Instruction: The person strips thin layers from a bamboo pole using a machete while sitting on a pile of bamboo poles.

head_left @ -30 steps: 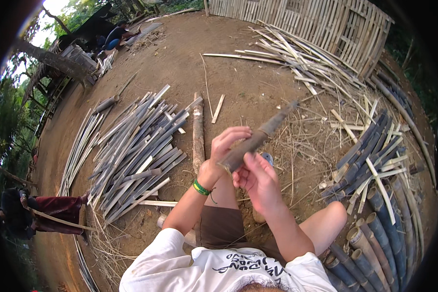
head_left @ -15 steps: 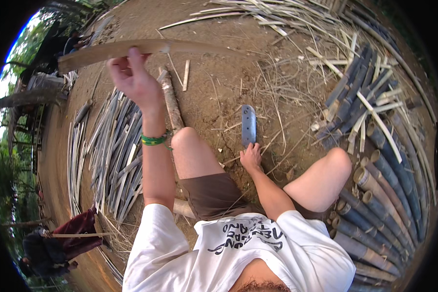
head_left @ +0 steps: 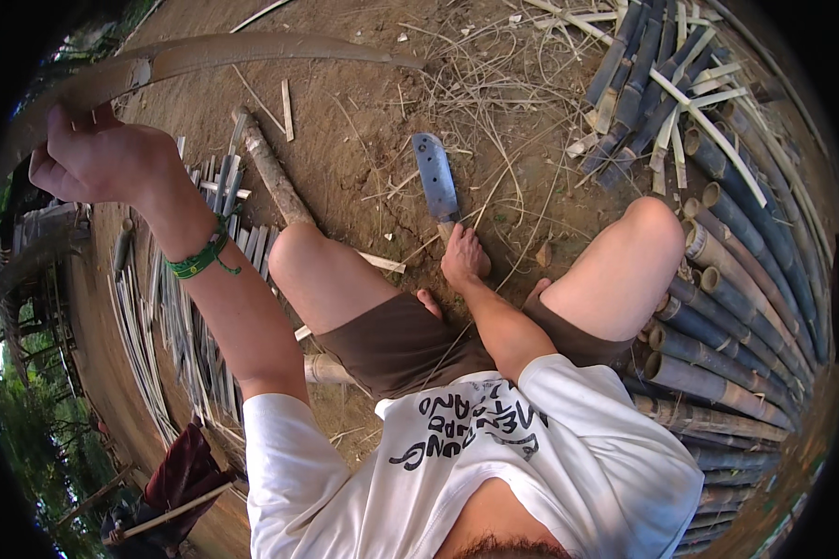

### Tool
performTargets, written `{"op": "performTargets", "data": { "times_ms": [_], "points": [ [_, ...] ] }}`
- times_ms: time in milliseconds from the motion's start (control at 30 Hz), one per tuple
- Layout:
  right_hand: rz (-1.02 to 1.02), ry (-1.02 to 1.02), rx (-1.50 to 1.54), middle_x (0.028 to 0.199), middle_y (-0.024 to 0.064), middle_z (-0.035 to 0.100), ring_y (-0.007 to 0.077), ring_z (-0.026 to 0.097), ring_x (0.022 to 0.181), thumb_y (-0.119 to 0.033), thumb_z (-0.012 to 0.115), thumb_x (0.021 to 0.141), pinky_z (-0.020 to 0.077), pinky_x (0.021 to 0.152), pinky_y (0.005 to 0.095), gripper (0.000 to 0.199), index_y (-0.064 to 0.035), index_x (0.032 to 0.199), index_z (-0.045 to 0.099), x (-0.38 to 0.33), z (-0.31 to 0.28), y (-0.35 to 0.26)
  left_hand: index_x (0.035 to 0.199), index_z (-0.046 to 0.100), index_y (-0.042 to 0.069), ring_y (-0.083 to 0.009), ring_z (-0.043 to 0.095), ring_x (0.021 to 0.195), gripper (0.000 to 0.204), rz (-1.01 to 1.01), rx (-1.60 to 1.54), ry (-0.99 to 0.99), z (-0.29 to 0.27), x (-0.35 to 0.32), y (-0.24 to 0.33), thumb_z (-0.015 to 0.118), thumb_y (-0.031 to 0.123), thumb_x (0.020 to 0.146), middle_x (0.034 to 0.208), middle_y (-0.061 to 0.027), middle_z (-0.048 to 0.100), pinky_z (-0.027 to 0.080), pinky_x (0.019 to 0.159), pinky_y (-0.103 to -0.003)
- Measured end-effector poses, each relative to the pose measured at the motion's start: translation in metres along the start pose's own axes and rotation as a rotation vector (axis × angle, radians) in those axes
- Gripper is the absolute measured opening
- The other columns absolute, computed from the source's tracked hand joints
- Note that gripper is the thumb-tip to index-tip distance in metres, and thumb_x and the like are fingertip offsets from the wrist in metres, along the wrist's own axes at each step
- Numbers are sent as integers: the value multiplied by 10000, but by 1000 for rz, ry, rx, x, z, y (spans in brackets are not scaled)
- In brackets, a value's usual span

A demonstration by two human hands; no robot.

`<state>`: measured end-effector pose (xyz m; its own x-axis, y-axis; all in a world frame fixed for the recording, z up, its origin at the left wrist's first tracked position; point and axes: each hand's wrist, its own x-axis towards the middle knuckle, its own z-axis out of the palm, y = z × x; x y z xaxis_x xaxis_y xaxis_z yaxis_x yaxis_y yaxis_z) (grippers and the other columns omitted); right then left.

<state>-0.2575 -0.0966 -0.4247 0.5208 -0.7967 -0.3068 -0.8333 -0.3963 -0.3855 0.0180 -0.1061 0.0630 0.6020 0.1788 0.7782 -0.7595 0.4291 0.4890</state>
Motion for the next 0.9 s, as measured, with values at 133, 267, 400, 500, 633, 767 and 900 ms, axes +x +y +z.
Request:
{"op": "performTargets", "data": {
  "times_ms": [133,267,400,500,633,767,900],
  "points": [
    [85,-52,223,1006,219,618,393,632,930,-289,697,805,515,811,467,620,33,1272,447,10,-40,-25,1054,474,16,-267,614,778,189,47,17,19,0,12,-8,503,121,900,889,-150,571,554,654,-380],
    [60,-127,786,780,177,627,312,656,779,-431,637,873,508,706,450,497,43,1019,608,16,-112,-49,806,499,16,-237,594,620,495,91,-91,-97,15,25,3,414,469,988,707,-134,551,544,558,-350],
    [-179,-32,1158,651,54,559,215,523,547,-532,538,956,402,503,365,538,3,961,597,4,-192,-77,683,464,41,-212,546,445,772,203,62,-102,32,27,16,234,743,907,570,-112,517,512,441,-298],
    [-362,0,1259,607,56,548,219,529,507,-500,562,954,394,480,364,490,-12,980,588,-5,-261,-102,573,434,67,-186,524,386,793,241,93,-89,50,6,17,220,750,913,484,-77,482,475,369,-265],
    [-681,77,1187,554,89,514,226,536,475,-463,581,952,403,478,397,437,-29,1001,577,-31,-324,-150,602,459,70,-173,506,375,751,251,-17,-86,33,8,21,271,716,934,497,-69,490,469,355,-288],
    [-574,56,1132,527,68,494,197,517,434,-492,564,952,382,404,390,473,-19,966,575,6,-283,-134,698,480,84,-173,463,359,670,115,-242,-98,18,11,19,323,689,939,523,-75,489,435,356,-286],
    [-269,-67,1175,497,4,448,138,494,420,-544,522,957,353,350,337,524,-24,931,578,29,-255,-111,729,439,104,-163,417,347,643,47,-484,-137,33,-8,23,276,685,952,510,-73,439,338,342,-250]
  ]
}}
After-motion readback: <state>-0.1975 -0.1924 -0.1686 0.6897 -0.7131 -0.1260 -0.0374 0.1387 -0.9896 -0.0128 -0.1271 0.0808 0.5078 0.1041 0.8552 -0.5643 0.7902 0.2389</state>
